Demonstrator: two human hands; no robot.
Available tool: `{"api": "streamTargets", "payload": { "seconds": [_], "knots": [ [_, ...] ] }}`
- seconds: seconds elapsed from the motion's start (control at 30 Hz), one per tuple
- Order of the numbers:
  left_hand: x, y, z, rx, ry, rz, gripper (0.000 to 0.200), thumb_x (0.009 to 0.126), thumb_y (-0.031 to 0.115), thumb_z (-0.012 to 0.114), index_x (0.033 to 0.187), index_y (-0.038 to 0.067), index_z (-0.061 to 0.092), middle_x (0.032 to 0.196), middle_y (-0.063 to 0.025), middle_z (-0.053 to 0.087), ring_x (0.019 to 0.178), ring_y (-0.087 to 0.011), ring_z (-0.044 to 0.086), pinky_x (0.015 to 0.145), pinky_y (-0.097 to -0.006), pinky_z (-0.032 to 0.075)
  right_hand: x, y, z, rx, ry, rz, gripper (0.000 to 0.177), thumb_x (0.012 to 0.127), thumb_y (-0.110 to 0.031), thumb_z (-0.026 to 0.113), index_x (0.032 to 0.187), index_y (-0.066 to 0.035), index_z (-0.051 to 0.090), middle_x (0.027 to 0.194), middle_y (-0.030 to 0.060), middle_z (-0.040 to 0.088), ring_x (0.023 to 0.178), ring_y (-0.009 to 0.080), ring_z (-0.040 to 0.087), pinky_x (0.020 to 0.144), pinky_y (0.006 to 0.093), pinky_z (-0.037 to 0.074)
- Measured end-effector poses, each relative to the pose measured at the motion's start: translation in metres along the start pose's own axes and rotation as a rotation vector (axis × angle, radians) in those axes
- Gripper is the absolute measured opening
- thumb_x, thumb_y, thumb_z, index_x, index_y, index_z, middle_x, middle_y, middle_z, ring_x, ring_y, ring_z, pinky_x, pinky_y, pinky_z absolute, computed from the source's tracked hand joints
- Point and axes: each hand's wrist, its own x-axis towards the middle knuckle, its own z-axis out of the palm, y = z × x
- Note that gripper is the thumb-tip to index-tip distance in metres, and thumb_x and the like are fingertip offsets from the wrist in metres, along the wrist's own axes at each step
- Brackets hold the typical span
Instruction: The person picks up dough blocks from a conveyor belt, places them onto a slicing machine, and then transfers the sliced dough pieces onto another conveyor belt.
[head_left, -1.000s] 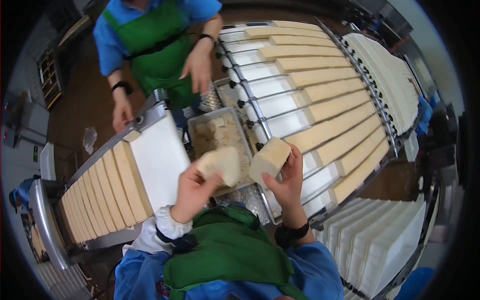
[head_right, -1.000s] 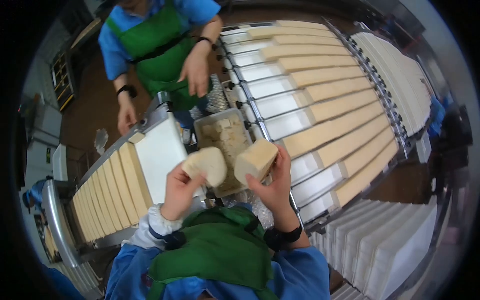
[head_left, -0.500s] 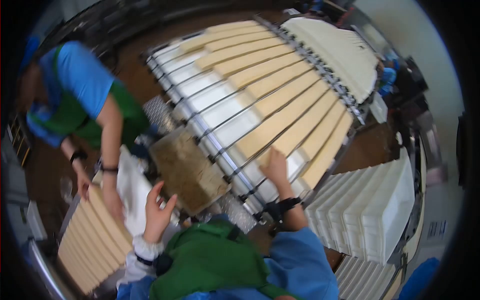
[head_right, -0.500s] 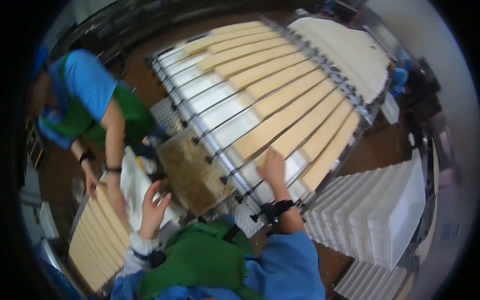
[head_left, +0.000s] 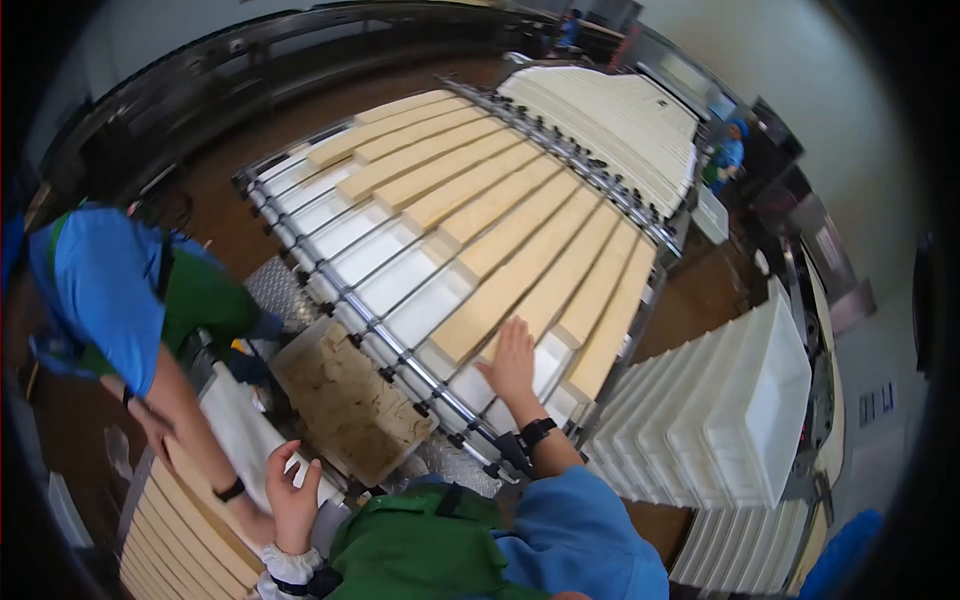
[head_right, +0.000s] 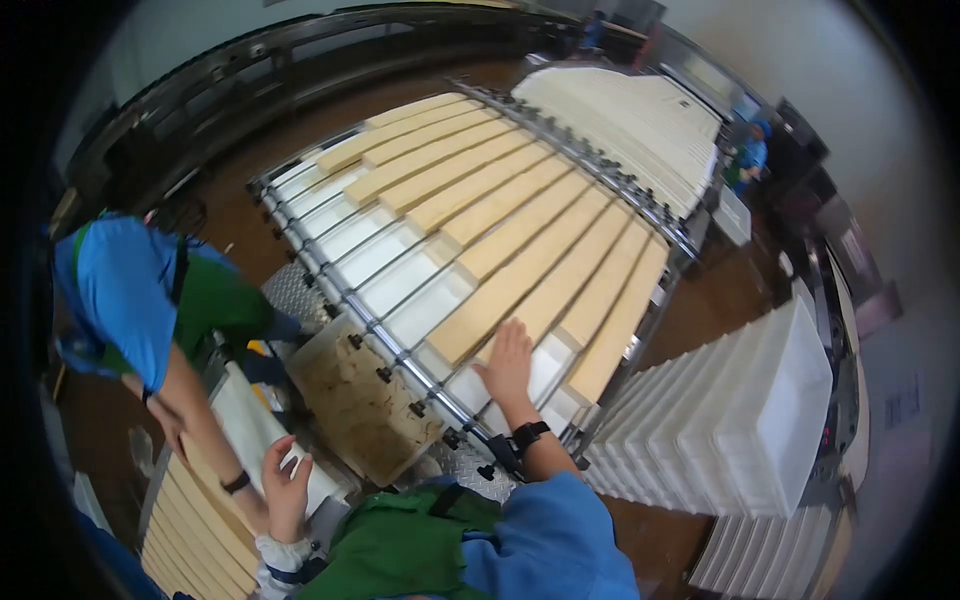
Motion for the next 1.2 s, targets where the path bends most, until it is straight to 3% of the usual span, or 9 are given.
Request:
{"api": "streamTargets", "payload": {
  "seconds": [0.17, 0.23, 0.3, 0.4, 0.53, 0.63, 0.83, 1.07, 1.2],
  "knots": [
    [-0.026, -0.024, -0.031, -0.172, 0.119, 0.024, 0.032, 0.082, -0.001, 0.066, 0.113, 0.001, 0.057, 0.104, -0.0065, 0.060, 0.095, -0.0157, 0.060, 0.084, -0.0281, 0.050, 0.010, 0.019, 0.028, -0.099, -0.036, -0.002, 0.102, 0.065, -0.032, 0.080, 0.139, 0.012, 0.026, 0.146, 0.0295, 0.028, 0.137, 0.0437, 0.023, 0.114, 0.0511, 0.016],
    [-0.042, -0.027, -0.048, -0.093, 0.264, 0.042, 0.032, 0.082, -0.001, 0.067, 0.112, 0.001, 0.057, 0.098, -0.0056, 0.061, 0.091, -0.0130, 0.060, 0.082, -0.0258, 0.051, 0.012, -0.022, 0.003, -0.253, -0.049, -0.035, 0.086, 0.069, -0.015, 0.067, 0.140, 0.011, 0.026, 0.146, 0.0296, 0.028, 0.138, 0.0444, 0.021, 0.113, 0.0553, 0.014],
    [-0.062, -0.047, -0.062, -0.126, 0.396, -0.008, 0.032, 0.081, 0.000, 0.067, 0.112, 0.002, 0.057, 0.093, -0.0042, 0.060, 0.085, -0.0111, 0.060, 0.079, -0.0248, 0.051, 0.011, -0.087, -0.030, -0.214, 0.049, -0.261, 0.078, 0.072, -0.014, 0.061, 0.141, 0.007, 0.030, 0.147, 0.0283, 0.027, 0.138, 0.0448, 0.022, 0.112, 0.0535, 0.016],
    [-0.091, -0.087, -0.078, -0.191, 0.579, -0.189, 0.038, 0.081, 0.004, 0.067, 0.116, 0.006, 0.052, 0.084, -0.0001, 0.057, 0.073, -0.0080, 0.056, 0.063, -0.0224, 0.047, -0.011, -0.192, -0.048, 0.248, 0.145, -0.713, 0.063, 0.073, -0.007, 0.059, 0.134, 0.001, 0.043, 0.138, 0.0270, 0.037, 0.131, 0.0447, 0.033, 0.108, 0.0524, 0.025],
    [-0.132, -0.136, -0.092, -0.166, 0.804, -0.453, 0.056, 0.075, 0.003, 0.070, 0.126, 0.011, 0.047, 0.078, -0.0009, 0.051, 0.066, -0.0099, 0.051, 0.058, -0.0235, 0.044, -0.078, -0.335, -0.041, 0.704, -0.249, -1.211, 0.045, 0.074, -0.002, 0.060, 0.118, -0.001, 0.053, 0.125, 0.0232, 0.049, 0.119, 0.0423, 0.045, 0.101, 0.0483, 0.037],
    [-0.144, -0.164, -0.109, -0.144, 0.856, -0.641, 0.068, 0.071, 0.002, 0.072, 0.132, 0.015, 0.042, 0.076, -0.0017, 0.050, 0.065, -0.0108, 0.050, 0.056, -0.0238, 0.044, -0.129, -0.439, -0.010, 0.836, -0.560, -1.408, 0.046, 0.076, -0.007, 0.062, 0.120, 0.001, 0.052, 0.127, 0.0243, 0.047, 0.121, 0.0400, 0.044, 0.102, 0.0463, 0.037],
    [-0.149, -0.203, -0.143, -0.346, 0.719, -0.702, 0.088, 0.072, 0.015, 0.077, 0.146, 0.019, 0.029, 0.077, -0.0035, 0.056, 0.070, -0.0129, 0.054, 0.063, -0.0277, 0.048, -0.181, -0.599, 0.098, 0.549, -0.532, -1.391, 0.064, 0.085, -0.023, 0.060, 0.137, 0.005, 0.036, 0.145, 0.0233, 0.034, 0.137, 0.0361, 0.029, 0.113, 0.0442, 0.023],
    [-0.155, -0.221, -0.174, -0.502, 0.406, -0.689, 0.092, 0.077, 0.017, 0.075, 0.150, 0.012, 0.020, 0.078, -0.0037, 0.059, 0.069, -0.0112, 0.055, 0.063, -0.0273, 0.049, -0.195, -0.619, 0.128, 0.216, -0.509, -1.310, 0.069, 0.092, -0.040, 0.050, 0.143, 0.002, 0.031, 0.151, 0.0187, 0.026, 0.144, 0.0296, 0.016, 0.116, 0.0460, 0.009],
    [-0.149, -0.216, -0.181, -0.793, 0.324, -0.706, 0.093, 0.081, 0.011, 0.070, 0.152, 0.013, 0.010, 0.078, -0.0031, 0.059, 0.062, -0.0108, 0.053, 0.055, -0.0248, 0.047, -0.192, -0.633, 0.119, 0.342, -0.405, -1.248, 0.067, 0.079, -0.036, 0.062, 0.131, 0.003, 0.043, 0.133, 0.0176, 0.046, 0.130, 0.0308, 0.036, 0.112, 0.0503, 0.020]
  ]
}}
